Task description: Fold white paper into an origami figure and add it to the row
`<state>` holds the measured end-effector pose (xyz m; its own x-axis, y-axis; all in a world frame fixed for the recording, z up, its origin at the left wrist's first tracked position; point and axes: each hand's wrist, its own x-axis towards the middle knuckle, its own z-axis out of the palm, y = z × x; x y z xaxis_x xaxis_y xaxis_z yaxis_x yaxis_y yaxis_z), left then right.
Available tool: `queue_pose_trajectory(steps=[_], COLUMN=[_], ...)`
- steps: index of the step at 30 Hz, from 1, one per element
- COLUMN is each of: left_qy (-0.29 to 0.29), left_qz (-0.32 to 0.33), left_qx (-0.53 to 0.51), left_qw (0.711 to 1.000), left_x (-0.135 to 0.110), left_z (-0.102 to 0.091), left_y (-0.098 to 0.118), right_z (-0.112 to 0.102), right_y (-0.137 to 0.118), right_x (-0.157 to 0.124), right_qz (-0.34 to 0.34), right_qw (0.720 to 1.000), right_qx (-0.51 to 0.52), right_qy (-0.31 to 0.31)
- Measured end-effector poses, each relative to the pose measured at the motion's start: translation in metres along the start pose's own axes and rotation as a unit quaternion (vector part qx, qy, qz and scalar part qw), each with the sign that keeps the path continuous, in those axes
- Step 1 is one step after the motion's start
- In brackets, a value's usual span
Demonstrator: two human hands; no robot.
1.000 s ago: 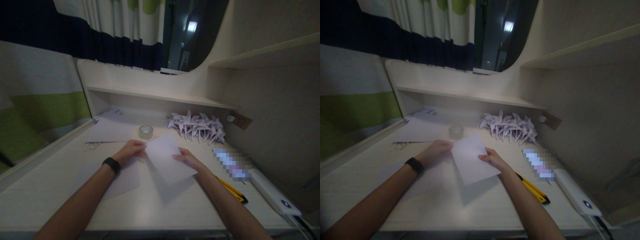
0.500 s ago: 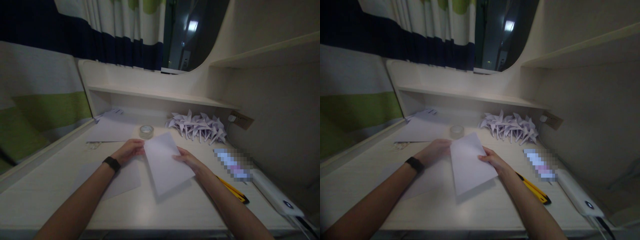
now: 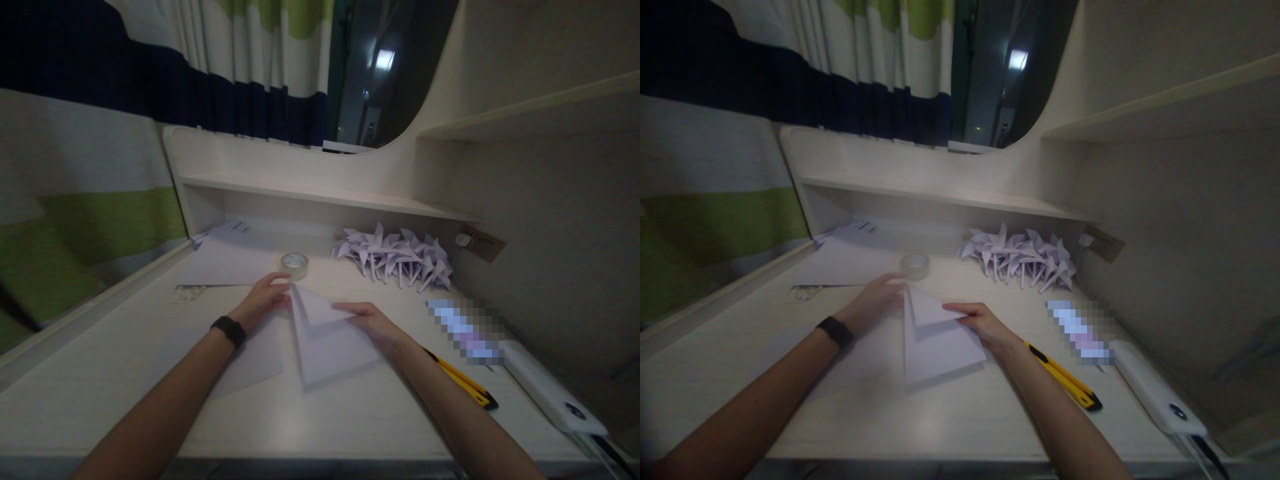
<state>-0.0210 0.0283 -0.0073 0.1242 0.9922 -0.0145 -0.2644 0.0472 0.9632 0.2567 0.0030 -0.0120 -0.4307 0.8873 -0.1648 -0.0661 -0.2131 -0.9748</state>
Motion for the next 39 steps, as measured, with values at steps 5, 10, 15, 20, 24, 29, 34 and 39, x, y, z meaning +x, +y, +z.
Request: queue_pose_trajectory(steps=[5, 10, 15, 20, 24, 29, 34, 39], left_qy=[-0.038, -0.087, -0.037, -0.089, -0.169, -0.156, -0.083, -0.097], left_qz=[-0.025, -0.008, 0.045, 0.042, 0.035, 0.059, 0.099, 0.192], left_qx=[-0.006, 0.117, 0.175, 0.184, 0.201, 0.241, 0.288, 0.340], left_qw=[0.999, 0.989, 0.983, 0.978, 0.964, 0.956, 0.949, 0.915], left_x=[-0.007, -0.017, -0.023, -0.032, -0.035, -0.035, -0.036, -0.041], left_z=[0.017, 0.034, 0.041, 0.048, 0.056, 0.060, 0.062, 0.066], left_y=[0.001, -0.003, -0.007, -0.004, -0.010, -0.025, -0.030, -0.023], right_z=[0.010, 0.015, 0.019, 0.025, 0.030, 0.034, 0.038, 0.042], right_y=[0.005, 0.012, 0.006, -0.003, -0.001, 0.004, 0.009, 0.006], right_x=[0.006, 0.007, 0.001, -0.007, -0.006, -0.002, 0.002, 0.003], right_qz=[-0.086, -0.183, -0.220, -0.095, -0.037, -0.045, -0.083, -0.097], right_qw=[0.989, 0.959, 0.959, 0.994, 0.992, 0.989, 0.978, 0.974], right_qx=[-0.055, -0.184, -0.177, 0.062, 0.117, 0.100, 0.085, 0.092], right_qy=[0.109, 0.111, 0.015, 0.001, 0.042, 0.102, 0.174, 0.183])
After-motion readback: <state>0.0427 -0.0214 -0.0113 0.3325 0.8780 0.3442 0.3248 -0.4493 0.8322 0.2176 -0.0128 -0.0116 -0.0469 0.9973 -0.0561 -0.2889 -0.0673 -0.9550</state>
